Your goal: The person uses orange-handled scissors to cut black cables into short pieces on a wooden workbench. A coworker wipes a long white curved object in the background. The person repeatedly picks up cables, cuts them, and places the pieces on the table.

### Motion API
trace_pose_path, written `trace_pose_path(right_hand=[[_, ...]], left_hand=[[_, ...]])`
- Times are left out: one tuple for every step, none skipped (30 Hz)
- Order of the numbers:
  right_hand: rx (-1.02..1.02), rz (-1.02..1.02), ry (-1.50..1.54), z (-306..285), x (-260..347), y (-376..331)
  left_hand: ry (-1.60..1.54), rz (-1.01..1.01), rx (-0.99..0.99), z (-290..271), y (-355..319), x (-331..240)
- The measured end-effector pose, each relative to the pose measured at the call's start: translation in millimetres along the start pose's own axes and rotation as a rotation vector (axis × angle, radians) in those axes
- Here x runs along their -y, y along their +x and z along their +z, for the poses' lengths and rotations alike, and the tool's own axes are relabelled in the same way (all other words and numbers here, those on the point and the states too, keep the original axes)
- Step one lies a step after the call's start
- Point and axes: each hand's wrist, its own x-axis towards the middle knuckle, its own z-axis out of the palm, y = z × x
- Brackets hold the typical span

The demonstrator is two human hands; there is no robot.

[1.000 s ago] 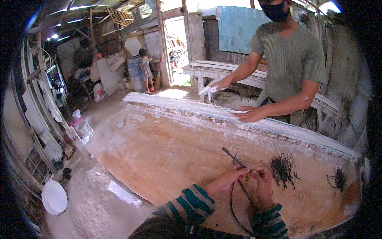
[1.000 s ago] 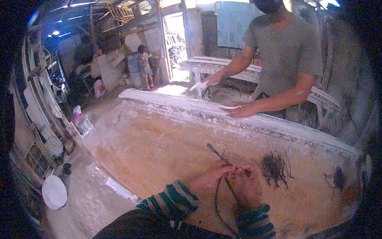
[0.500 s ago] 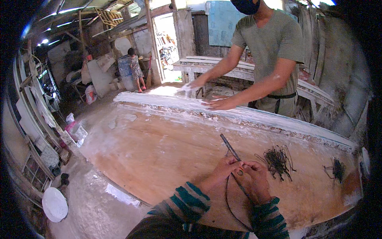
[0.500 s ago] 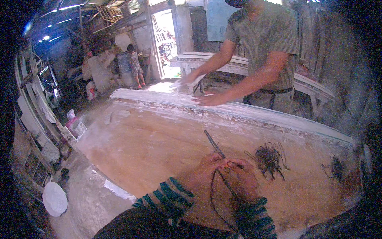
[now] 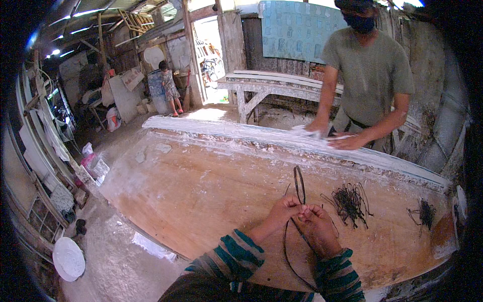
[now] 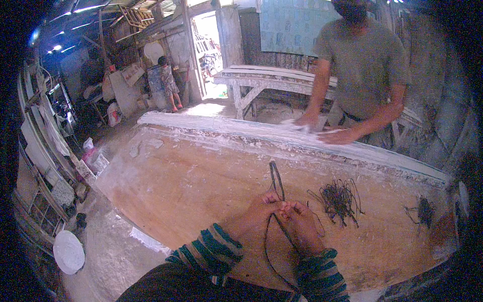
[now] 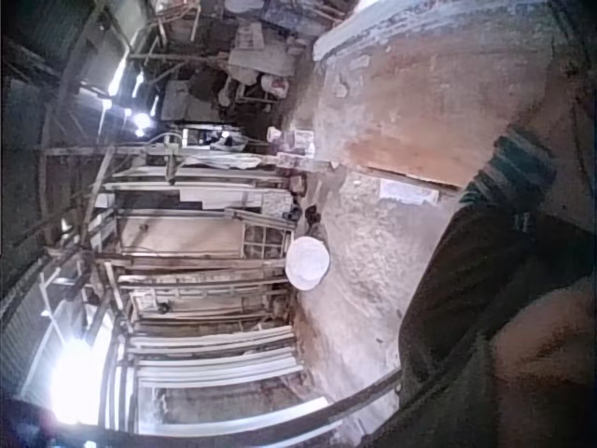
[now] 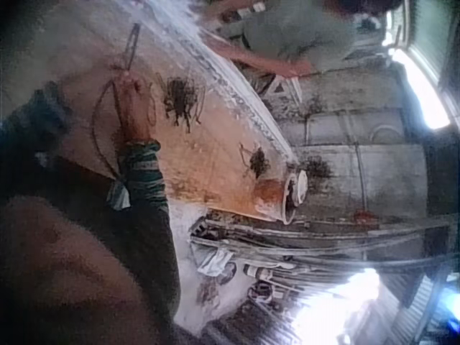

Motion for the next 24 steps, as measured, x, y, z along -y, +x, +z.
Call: trace_pose_path(right_hand=[[0.007,0.006,0.000,0.2,0.5,-0.2],[0.013,0.012,0.000,0.5,1.2,-0.5],[-0.007,0.022,0.012,4.5,3.5,-1.9],[-0.028,0.032,0.023,11.5,7.4,-4.2],[-0.048,0.043,0.035,15.2,9.2,-5.3],[-0.044,0.010,-0.047,12.1,8.5,-4.7],[-0.039,-0.022,-0.129,6.7,6.8,-3.1],[-0.035,-0.054,-0.211,3.6,6.1,-2.4],[-0.053,-0.017,-0.114,3.9,6.2,-2.0],[-0.072,0.019,-0.016,4.4,6.7,-1.3],[-0.092,0.056,0.082,4.5,6.9,-0.9],[-0.061,0.034,0.066,4.1,6.3,-1.1],[-0.032,0.012,0.049,3.3,5.8,-1.5],[-0.004,-0.012,0.033,2.5,5.6,-2.0],[-0.002,-0.014,-0.030,1.9,6.4,-3.8],[-0.001,-0.017,-0.093,2.0,9.0,-6.3],[-0.003,-0.020,-0.156,2.0,11.9,-8.7],[-0.007,0.007,-0.105,4.1,14.3,-10.4],[-0.013,0.032,-0.054,9.3,15.8,-11.2],[-0.020,0.056,-0.003,10.1,16.7,-13.0],[0.031,-0.064,-0.218,-6.1,8.3,-6.8],[0.077,-0.183,-0.433,-34.4,-9.0,8.2],[0.107,-0.246,-0.563,-39.5,-12.7,11.2],[0.119,-0.317,-0.693,-36.5,-10.2,11.0]], left_hand=[[-0.016,-0.022,0.003,-0.9,-0.1,-1.8],[-0.033,-0.044,0.005,-1.5,-0.1,-3.7],[-0.040,-0.043,0.010,-1.7,-0.4,-5.3],[-0.046,-0.043,0.015,-1.7,-0.7,-6.8],[-0.053,-0.043,0.019,-1.5,-1.2,-8.0],[-0.062,-0.038,0.015,-0.4,-1.3,-9.1],[-0.071,-0.034,0.010,0.7,-1.4,-9.9],[-0.080,-0.030,0.006,1.5,-1.3,-10.4],[-0.068,-0.025,0.009,1.4,-1.3,-10.3],[-0.055,-0.020,0.012,1.4,-1.2,-10.1],[-0.043,-0.015,0.016,1.4,-1.0,-9.9],[-0.030,-0.017,0.027,0.5,-0.9,-9.3],[-0.017,-0.020,0.039,-0.8,-0.2,-8.4],[-0.004,-0.023,0.052,-1.3,0.6,-7.5],[0.017,-0.048,0.052,0.2,0.6,-10.4],[0.038,-0.073,0.055,1.7,0.2,-14.7],[0.058,-0.098,0.059,2.3,-0.6,-17.2],[-0.005,-0.114,0.055,2.8,-1.1,-15.0],[-0.069,-0.131,0.052,2.7,-1.4,-12.5],[-0.133,-0.150,0.049,2.8,-2.0,-10.5],[-0.111,-0.154,0.059,5.1,-2.7,-12.7],[-0.088,-0.160,0.072,7.9,-2.8,-16.2],[-0.062,-0.160,0.067,6.5,-4.7,-19.5],[-0.035,-0.145,0.071,5.0,-4.1,-18.9]])
